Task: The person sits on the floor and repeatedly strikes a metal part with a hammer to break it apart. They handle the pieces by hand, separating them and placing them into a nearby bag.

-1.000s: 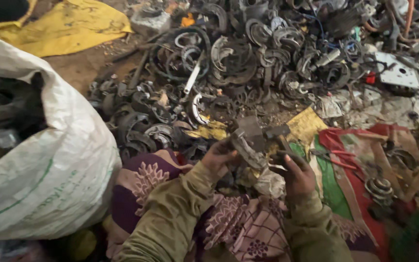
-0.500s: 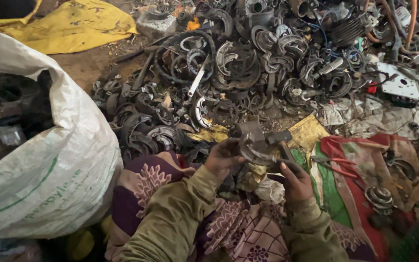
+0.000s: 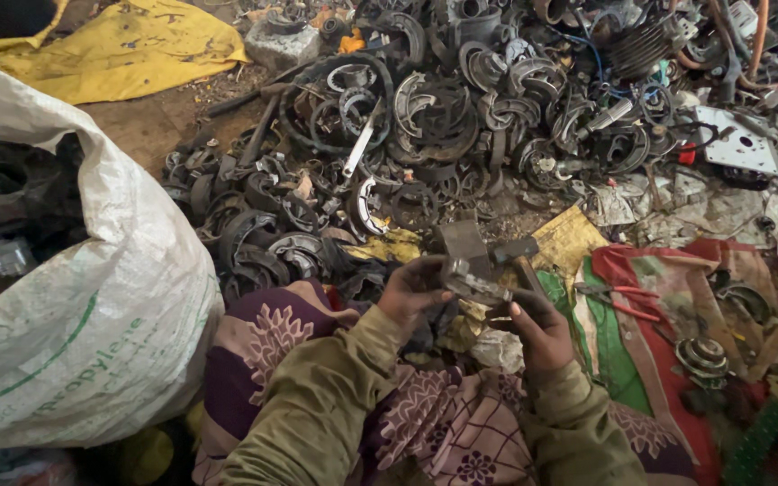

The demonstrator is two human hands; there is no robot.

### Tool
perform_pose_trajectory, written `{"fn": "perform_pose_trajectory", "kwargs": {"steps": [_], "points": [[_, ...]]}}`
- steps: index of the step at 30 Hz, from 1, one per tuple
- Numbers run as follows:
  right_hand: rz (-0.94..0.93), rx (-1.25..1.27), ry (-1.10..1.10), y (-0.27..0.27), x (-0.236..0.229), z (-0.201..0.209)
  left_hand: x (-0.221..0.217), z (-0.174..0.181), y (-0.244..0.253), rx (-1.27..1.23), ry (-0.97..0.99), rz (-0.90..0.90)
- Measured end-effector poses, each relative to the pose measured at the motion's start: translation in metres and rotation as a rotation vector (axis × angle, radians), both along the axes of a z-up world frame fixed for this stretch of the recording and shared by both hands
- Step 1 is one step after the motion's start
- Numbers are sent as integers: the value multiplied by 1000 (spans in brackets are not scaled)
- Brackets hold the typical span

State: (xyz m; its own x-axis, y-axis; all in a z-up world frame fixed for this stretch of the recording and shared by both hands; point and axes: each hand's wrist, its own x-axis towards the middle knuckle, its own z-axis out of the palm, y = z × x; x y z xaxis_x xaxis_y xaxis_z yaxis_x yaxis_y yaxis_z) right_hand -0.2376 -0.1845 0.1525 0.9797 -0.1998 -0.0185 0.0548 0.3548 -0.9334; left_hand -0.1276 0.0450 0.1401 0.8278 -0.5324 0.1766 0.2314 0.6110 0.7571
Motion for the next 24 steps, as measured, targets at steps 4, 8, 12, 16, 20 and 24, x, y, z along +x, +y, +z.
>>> {"fn": "perform_pose_trajectory", "kwargs": {"steps": [4, 8, 12, 16, 20, 24], "points": [[-3, 5, -5, -1, 0, -6, -8, 20, 4, -23, -36, -39], [-4, -1, -30, -2, 4, -7, -8, 29, 1, -8, -67, -35], [7, -5, -36, -4, 2, -7, -8, 26, -2, 5, -209, -27], [-13, -14, -16, -4, 5, -7, -7, 27, 1, 14, -262, -63], [-37, -41, -26, -2, 4, -5, -5, 19, 4, 17, -296, -60], [-23, -43, -51, 0, 3, 5, -2, 10, -1, 19, -210, -82]]}}
